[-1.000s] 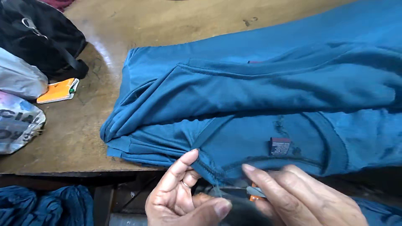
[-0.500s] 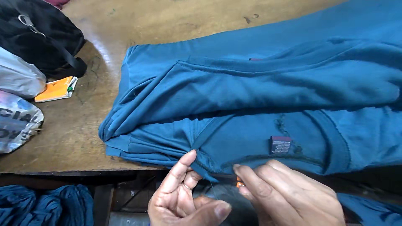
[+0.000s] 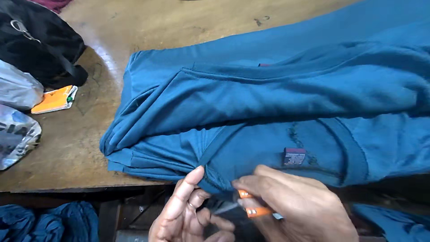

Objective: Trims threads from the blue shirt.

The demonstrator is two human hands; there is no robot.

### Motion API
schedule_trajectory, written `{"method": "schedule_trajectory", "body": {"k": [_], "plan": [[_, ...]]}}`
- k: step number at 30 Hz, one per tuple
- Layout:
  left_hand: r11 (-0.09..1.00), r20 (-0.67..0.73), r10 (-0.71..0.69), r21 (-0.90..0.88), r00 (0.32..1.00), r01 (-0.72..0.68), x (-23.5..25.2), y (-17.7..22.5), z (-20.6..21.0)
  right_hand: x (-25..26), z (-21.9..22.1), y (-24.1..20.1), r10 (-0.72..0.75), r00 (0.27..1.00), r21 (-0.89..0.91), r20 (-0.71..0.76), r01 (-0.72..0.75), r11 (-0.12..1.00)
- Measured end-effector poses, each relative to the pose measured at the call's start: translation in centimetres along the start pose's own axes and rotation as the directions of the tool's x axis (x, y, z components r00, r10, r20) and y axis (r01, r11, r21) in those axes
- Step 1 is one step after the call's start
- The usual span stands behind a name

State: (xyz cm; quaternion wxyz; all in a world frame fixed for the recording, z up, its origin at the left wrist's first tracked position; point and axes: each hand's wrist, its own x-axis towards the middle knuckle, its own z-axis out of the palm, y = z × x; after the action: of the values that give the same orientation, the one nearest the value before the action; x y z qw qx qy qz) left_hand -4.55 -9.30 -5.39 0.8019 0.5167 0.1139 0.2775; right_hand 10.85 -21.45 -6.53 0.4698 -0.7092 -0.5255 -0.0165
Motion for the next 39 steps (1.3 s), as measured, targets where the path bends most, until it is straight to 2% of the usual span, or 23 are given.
{"method": "schedule_trajectory", "body": {"k": [3,7,10,13,16,19,22,24,30,36,39], "plan": [[0.999,-0.029,0.011,-0.049,1.000,-0.013,0.2,-0.5,-0.2,-0.6,-0.5,-0.2,-0.019,0.996,-0.039,0.085,0.022,0.999],[0.999,-0.242,0.031,0.018,0.970,-0.028,1.0,-1.0,1.2,-1.3,-1.0,-0.4,-0.058,0.990,0.045,0.127,0.053,0.998],[0.992,-0.210,0.088,0.109,0.974,-0.066,1.5,-1.2,1.7,-1.3,-0.9,-0.8,-0.124,0.985,0.028,0.119,0.122,0.992],[0.997,-0.237,0.033,0.078,0.971,-0.015,1.4,-0.9,1.9,-1.3,-0.8,-1.0,-0.193,0.973,0.019,0.129,0.192,0.981],[1.000,-0.221,-0.005,0.005,0.975,0.007,1.2,-0.7,1.6,-1.4,-1.2,-0.9,-0.124,0.980,0.052,0.153,0.117,0.992],[0.998,-0.201,-0.023,-0.059,0.979,0.011,1.0,-0.6,1.3,-2.2,-2.2,0.0,-0.024,0.990,-0.126,0.136,0.041,0.991],[0.997,-0.199,-0.049,-0.072,0.979,0.036,0.9,-0.2,1.4,-3.2,-2.5,1.4,-0.049,0.997,-0.298,0.067,0.067,0.952],[0.996,-0.201,-0.048,-0.079,0.978,0.032,0.8,-0.3,1.4,-3.5,-2.4,1.6,-0.096,0.994,-0.337,0.045,0.105,0.936],[0.997,-0.225,-0.052,-0.068,0.973,0.037,0.7,-0.1,1.8,-2.8,-1.5,1.4,-0.172,0.985,-0.331,0.004,0.163,0.929],[0.997,-0.220,-0.051,-0.059,0.974,0.039,0.6,-0.5,1.6,-2.4,-0.9,1.5,-0.167,0.986,-0.360,-0.024,0.147,0.921],[0.999,-0.220,-0.038,-0.044,0.975,0.029,0.6,-0.6,1.4,-2.0,-1.5,1.7,-0.048,0.998,-0.178,0.031,0.052,0.983]]}}
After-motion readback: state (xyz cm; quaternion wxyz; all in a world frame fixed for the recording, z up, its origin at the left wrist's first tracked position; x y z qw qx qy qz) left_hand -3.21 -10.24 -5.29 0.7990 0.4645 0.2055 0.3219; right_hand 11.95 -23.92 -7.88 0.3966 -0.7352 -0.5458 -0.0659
